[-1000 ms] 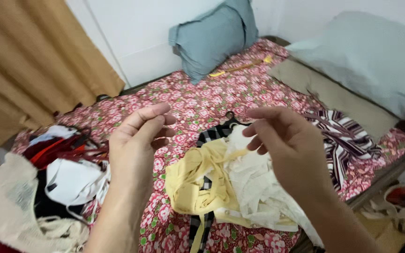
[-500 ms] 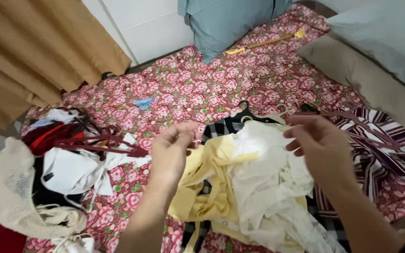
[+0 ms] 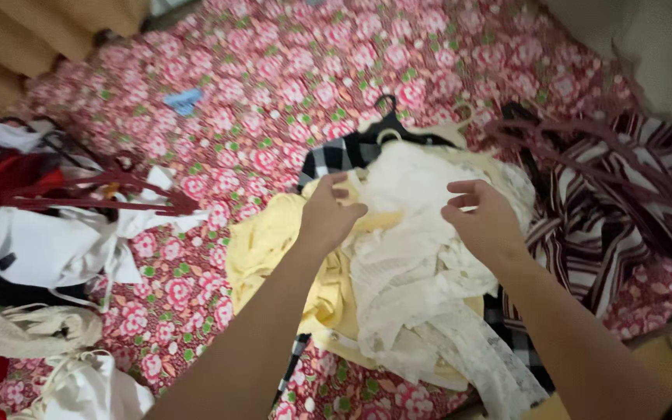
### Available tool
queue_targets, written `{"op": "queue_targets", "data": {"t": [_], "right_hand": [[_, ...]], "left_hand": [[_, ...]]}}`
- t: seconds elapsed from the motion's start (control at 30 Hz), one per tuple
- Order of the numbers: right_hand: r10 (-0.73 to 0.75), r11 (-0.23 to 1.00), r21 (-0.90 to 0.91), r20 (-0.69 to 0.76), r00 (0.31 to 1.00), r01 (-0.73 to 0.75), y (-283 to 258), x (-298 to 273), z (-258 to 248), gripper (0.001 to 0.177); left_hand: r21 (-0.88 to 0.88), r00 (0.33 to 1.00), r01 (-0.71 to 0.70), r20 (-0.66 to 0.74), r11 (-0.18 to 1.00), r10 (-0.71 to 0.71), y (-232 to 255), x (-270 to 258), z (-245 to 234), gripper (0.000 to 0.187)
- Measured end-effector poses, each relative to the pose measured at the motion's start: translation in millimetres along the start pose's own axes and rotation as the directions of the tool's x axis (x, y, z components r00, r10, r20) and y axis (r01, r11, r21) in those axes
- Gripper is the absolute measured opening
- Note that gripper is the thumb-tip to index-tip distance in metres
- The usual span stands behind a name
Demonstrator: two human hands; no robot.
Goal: The person picks up several garments from a bed, places each on a hanger, and hangs them in a wardrobe. Items handled include an orange shirt, a pink and white top, a denim vest, and a yellow top. The person adjusts each garment on its hanger before placing it on the wardrobe rod.
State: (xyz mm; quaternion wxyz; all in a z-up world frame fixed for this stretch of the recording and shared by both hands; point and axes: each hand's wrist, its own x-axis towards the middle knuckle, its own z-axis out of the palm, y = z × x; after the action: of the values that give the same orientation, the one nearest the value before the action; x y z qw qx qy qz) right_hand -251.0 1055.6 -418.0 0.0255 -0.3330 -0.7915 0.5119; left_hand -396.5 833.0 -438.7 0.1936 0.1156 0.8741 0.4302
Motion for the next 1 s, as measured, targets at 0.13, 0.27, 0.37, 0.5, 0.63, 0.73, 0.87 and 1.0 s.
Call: {"op": "queue_targets", "data": {"t": [0.13, 0.27, 0.37, 0.5, 0.63, 0.73, 0.87, 1.0], "right_hand": [[-0.007, 0.961, -0.278, 0.001, 1.0, 0.007, 39, 13, 14, 0.07], [0.26, 0.945, -0.226, 0.078, 0.962, -0.237, 65, 15, 26, 0.091], [0.27, 0.949, -0.194, 0.094, 0.958, -0.248, 79, 9, 33, 0.094], [0.287, 0.941, -0.218, 0.11, 0.952, -0.258, 88, -1, 38, 0.093], [0.327, 0.937, -0.18, 0.147, 0.934, -0.3, 100, -4, 39, 0.092], [0.282, 0.957, -0.115, 0.143, 0.949, -0.267, 97, -6, 33, 0.092], [0.009, 0.95, -0.311, 0.111, 0.994, 0.026, 60, -11, 26, 0.112], [-0.069, 0.855, -0.513, 0.04, 0.997, 0.08, 24, -27, 35, 0.131]], "left_hand": [[0.194, 0.997, 0.035, 0.066, 0.98, -0.049, -12, 14, 29, 0.116], [0.431, 0.926, 0.175, 0.234, 0.885, -0.297, -17, 12, 54, 0.148], [0.462, 0.891, 0.169, 0.306, 0.871, -0.336, -12, -5, 77, 0.157], [0.576, 0.837, 0.203, 0.317, 0.792, -0.445, -13, -37, 113, 0.156], [0.532, 0.904, 0.179, 0.244, 0.827, -0.352, -48, -34, 137, 0.099], [0.299, 0.988, -0.016, 0.152, 0.954, -0.031, -75, -28, 125, 0.049], [-0.075, 0.978, -0.037, 0.201, 0.996, 0.052, -63, -12, 67, 0.041], [-0.387, 0.984, -0.052, 0.137, 0.921, 0.114, -26, -33, -9, 0.042]]}}
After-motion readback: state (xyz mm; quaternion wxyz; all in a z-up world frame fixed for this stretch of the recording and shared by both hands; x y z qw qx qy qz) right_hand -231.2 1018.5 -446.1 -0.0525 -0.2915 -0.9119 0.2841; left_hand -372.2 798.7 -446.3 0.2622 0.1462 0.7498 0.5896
